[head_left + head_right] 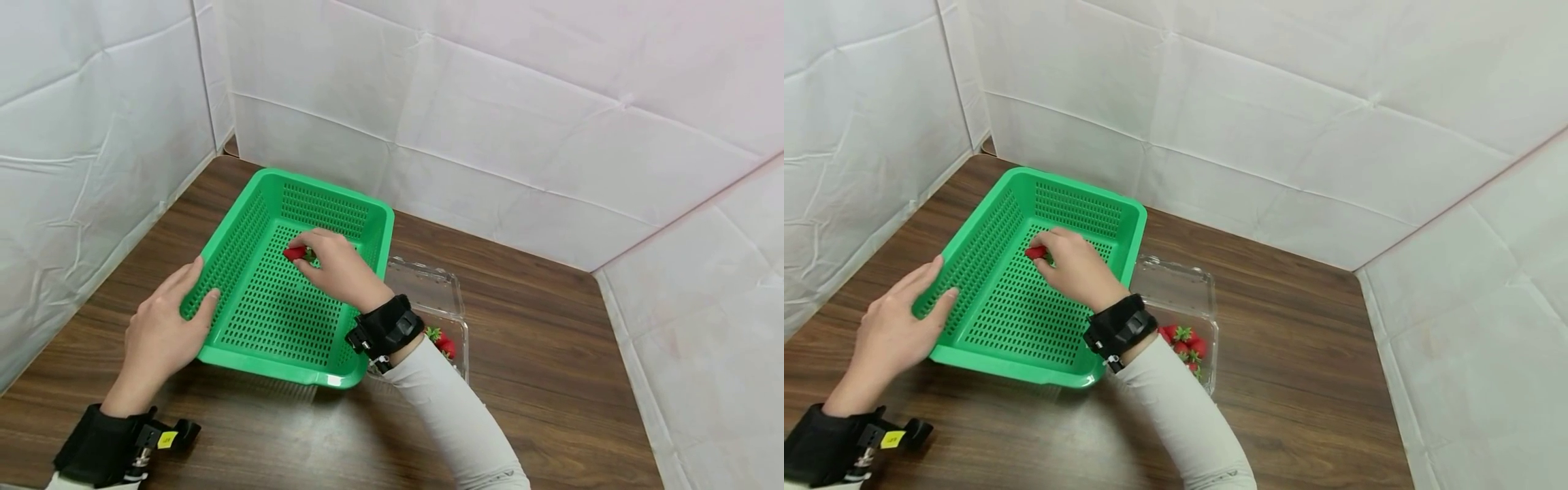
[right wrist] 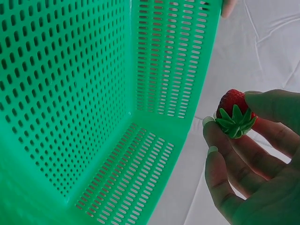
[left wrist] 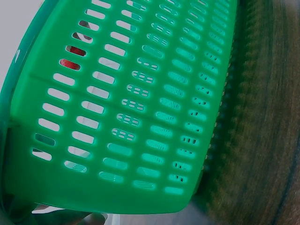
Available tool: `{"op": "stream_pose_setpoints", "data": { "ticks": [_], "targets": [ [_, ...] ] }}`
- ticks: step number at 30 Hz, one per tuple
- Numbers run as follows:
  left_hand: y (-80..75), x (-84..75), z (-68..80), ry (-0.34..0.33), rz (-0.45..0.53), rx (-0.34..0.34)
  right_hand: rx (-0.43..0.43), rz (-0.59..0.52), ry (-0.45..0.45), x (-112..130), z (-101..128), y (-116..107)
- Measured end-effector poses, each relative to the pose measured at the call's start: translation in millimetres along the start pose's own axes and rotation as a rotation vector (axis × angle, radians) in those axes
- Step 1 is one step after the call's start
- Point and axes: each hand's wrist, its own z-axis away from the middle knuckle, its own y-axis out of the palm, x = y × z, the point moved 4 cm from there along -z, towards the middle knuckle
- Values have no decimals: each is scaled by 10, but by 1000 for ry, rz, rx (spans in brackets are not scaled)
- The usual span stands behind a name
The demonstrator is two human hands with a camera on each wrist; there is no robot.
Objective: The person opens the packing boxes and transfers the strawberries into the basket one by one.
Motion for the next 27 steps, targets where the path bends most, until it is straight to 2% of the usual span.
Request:
{"op": "stream_pose_setpoints", "data": {
  "ticks": [17, 27],
  "targets": [
    [49, -49, 7, 4, 4, -21, 53, 7, -7, 9, -179, 175],
    [55, -79, 17, 5, 24, -27, 92, 12, 35, -43, -227, 320]
  ]
}}
